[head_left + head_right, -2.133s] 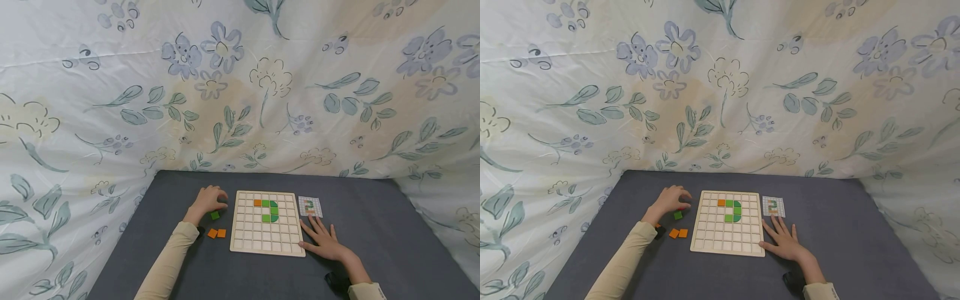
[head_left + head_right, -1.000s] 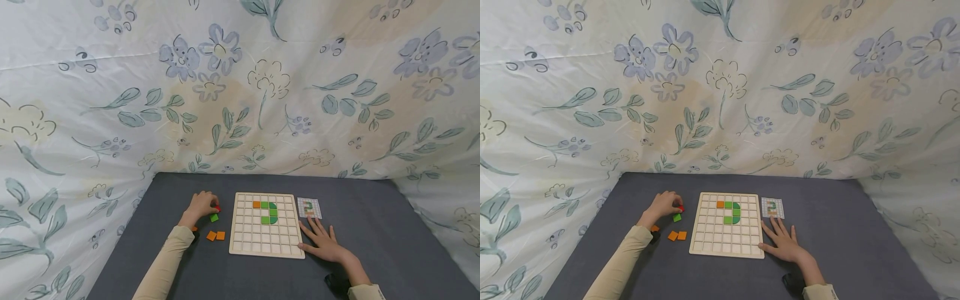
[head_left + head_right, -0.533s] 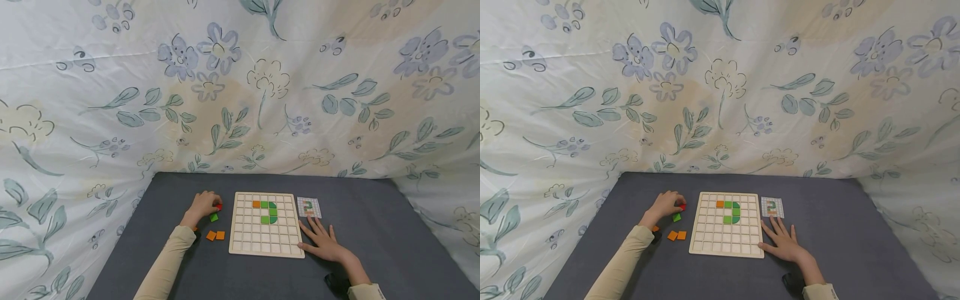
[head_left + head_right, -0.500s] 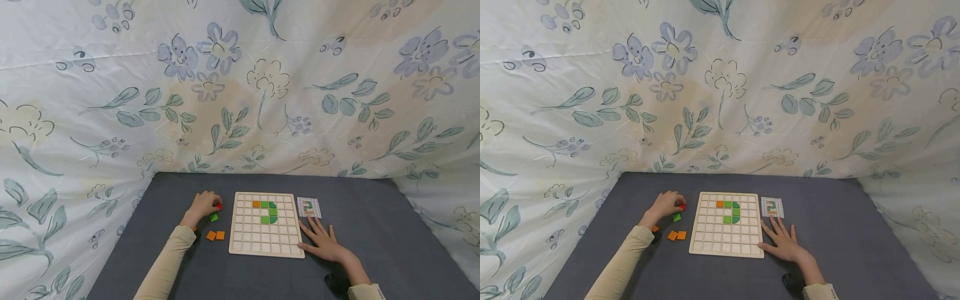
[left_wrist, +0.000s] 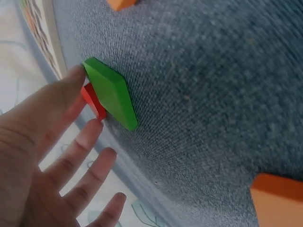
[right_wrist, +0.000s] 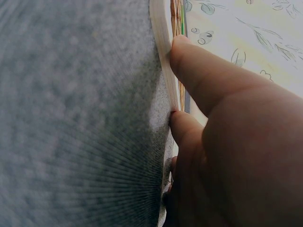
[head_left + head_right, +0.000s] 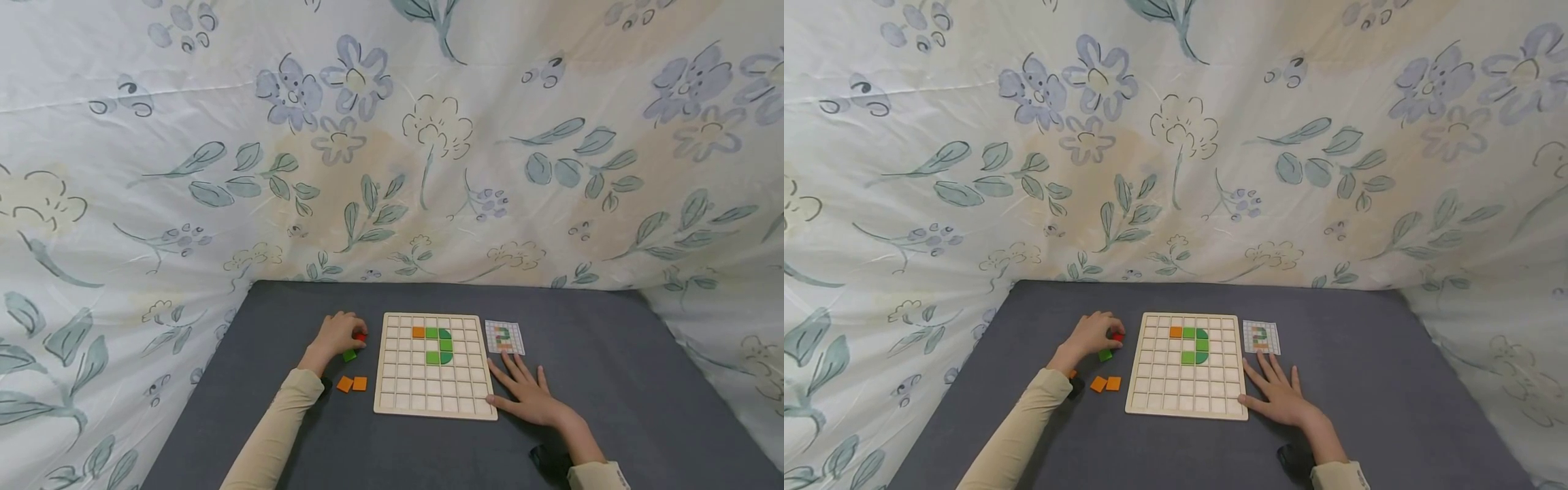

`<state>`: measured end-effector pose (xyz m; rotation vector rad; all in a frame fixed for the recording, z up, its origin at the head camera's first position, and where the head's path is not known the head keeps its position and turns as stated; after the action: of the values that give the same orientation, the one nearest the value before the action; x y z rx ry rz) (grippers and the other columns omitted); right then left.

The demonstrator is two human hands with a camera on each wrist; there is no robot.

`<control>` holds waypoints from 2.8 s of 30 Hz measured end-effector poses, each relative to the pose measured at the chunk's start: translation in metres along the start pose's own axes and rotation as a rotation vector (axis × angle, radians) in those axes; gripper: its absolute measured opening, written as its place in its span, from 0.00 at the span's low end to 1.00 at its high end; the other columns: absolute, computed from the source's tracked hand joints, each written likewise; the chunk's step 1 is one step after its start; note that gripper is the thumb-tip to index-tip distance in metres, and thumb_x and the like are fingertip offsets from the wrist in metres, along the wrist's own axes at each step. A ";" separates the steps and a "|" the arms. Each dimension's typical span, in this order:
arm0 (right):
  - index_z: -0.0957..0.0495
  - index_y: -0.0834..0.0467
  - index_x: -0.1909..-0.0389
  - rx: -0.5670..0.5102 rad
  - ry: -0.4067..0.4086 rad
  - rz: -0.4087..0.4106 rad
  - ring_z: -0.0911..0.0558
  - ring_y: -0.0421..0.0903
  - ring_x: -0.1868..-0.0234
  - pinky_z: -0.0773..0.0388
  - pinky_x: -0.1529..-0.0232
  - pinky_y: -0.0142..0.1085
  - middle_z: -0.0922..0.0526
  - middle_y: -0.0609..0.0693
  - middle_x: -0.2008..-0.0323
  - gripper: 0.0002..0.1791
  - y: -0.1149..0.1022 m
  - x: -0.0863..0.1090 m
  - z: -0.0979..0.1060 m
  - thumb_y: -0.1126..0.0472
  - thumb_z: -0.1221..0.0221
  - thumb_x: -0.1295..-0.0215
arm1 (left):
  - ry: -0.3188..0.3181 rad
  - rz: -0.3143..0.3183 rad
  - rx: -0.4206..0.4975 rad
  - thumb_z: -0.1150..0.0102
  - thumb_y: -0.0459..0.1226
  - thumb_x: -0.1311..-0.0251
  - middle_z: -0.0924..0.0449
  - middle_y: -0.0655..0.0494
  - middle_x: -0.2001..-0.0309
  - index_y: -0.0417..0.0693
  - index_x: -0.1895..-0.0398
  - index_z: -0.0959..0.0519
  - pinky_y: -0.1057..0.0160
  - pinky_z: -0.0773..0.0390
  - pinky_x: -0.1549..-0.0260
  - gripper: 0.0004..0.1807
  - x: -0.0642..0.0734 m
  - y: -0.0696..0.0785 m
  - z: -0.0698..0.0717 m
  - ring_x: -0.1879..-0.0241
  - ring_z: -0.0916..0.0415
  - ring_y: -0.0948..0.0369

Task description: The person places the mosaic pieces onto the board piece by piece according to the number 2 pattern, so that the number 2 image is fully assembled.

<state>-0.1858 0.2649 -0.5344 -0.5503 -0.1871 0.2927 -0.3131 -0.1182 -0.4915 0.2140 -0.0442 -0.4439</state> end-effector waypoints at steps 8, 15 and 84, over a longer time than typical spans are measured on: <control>0.47 0.47 0.29 -0.045 0.036 0.060 0.67 0.63 0.29 0.81 0.45 0.70 0.61 0.59 0.27 0.40 0.005 0.001 -0.005 0.40 0.47 0.38 | 0.002 0.016 -0.007 0.31 0.45 0.52 0.23 0.55 0.57 0.55 0.60 0.17 0.43 0.32 0.53 0.15 -0.002 -0.002 -0.001 0.55 0.29 0.50; 0.48 0.47 0.28 -0.002 0.007 0.003 0.65 0.62 0.28 0.79 0.42 0.68 0.59 0.59 0.27 0.42 0.011 -0.003 -0.009 0.36 0.48 0.40 | 0.022 0.083 -0.045 0.30 0.48 0.54 0.23 0.55 0.59 0.54 0.60 0.18 0.45 0.31 0.54 0.17 -0.001 -0.006 -0.002 0.56 0.30 0.53; 0.48 0.52 0.29 0.016 -0.015 -0.008 0.63 0.66 0.30 0.77 0.43 0.70 0.59 0.63 0.28 0.41 -0.004 0.002 0.001 0.39 0.47 0.38 | 0.081 -0.067 0.053 0.32 0.46 0.51 0.24 0.57 0.65 0.54 0.67 0.17 0.51 0.30 0.59 0.10 -0.006 0.049 -0.014 0.64 0.30 0.58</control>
<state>-0.1834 0.2629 -0.5308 -0.5311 -0.2017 0.2901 -0.2964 -0.0698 -0.4942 0.2863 0.0305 -0.5004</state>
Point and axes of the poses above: each hand's wrist, its own x-axis away from the middle knuckle, its own z-axis out of the back of the hand, y = z × x, the point moved 2 cm from there along -x, towards the middle knuckle
